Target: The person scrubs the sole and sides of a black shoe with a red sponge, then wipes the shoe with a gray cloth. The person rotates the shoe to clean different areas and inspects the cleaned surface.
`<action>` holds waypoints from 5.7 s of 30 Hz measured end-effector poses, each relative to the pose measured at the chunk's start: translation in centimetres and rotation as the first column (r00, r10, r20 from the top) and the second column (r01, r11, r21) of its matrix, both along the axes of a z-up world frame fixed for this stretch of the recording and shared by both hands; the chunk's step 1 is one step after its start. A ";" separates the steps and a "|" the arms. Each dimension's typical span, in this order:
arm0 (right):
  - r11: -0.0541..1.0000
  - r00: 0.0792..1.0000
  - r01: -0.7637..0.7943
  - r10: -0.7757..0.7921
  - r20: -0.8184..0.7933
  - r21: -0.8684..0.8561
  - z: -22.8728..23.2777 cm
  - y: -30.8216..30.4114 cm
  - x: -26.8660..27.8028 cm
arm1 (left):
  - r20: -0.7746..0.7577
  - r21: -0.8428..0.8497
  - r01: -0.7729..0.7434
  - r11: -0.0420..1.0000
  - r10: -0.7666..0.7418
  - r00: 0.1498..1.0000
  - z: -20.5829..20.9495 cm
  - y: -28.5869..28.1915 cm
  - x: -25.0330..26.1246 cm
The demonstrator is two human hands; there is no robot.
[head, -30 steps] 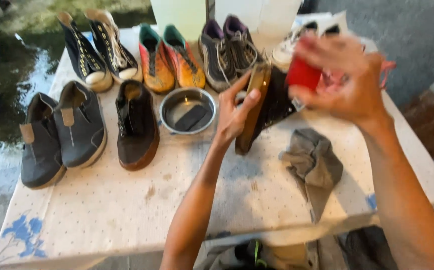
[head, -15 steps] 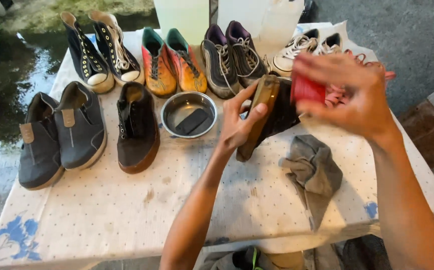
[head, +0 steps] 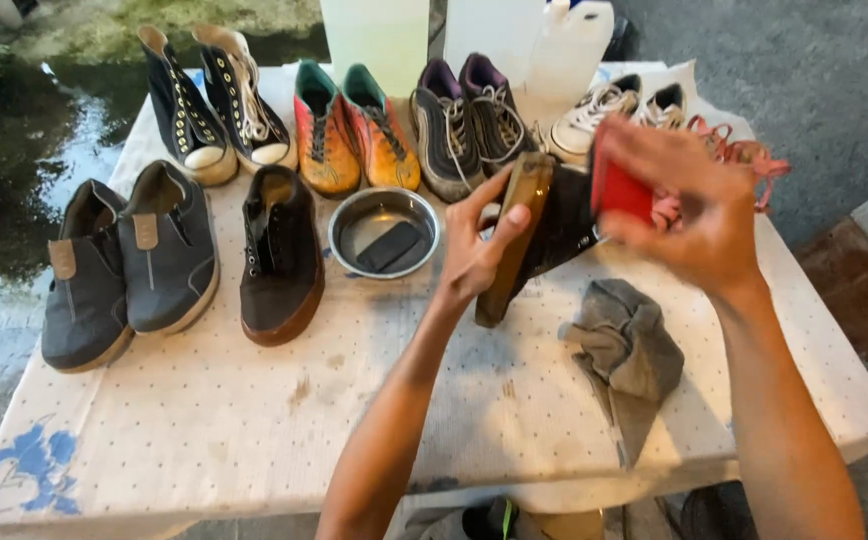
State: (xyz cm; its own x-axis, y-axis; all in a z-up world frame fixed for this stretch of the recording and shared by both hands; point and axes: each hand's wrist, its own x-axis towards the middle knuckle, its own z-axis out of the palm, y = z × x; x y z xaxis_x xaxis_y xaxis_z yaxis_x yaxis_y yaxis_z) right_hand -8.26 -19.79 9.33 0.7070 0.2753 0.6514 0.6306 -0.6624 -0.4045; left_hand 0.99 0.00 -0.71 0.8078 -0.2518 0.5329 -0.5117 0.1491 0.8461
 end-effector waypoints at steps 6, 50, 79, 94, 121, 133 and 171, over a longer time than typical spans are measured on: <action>0.980 0.987 -0.144 0.132 0.093 0.136 -1.2 0.5 0.8 | 0.014 -0.028 0.006 1.000 -0.006 1.000 0.2 0.1 0.7; 0.944 0.912 0.188 -0.065 0.405 -0.271 1.5 0.4 1.7 | 0.040 -0.015 0.016 1.000 -0.015 0.999 0.2 -0.5 -0.1; 0.915 0.886 0.081 0.116 0.448 -0.396 1.1 -0.1 1.8 | -0.027 0.032 -0.087 0.996 0.088 0.996 1.0 0.0 -0.9; 0.902 0.851 0.179 0.059 0.522 -0.393 3.0 -1.5 1.4 | 0.022 0.058 -0.024 0.998 0.023 0.999 0.9 -0.3 -0.6; 0.947 0.898 0.224 -0.108 0.427 -0.231 1.1 -1.1 -1.5 | 0.287 -0.029 -0.055 0.998 0.061 0.956 -1.3 1.4 -3.5; 0.984 0.979 0.062 -0.028 0.200 -0.167 0.9 3.6 -4.8 | 0.507 -0.110 -0.036 0.993 0.087 0.857 -1.3 2.5 -5.2; -0.046 0.865 0.266 0.452 -0.217 0.963 -16.1 0.4 -4.8 | 0.440 -0.428 -0.100 0.898 0.303 0.845 0.8 5.5 -11.0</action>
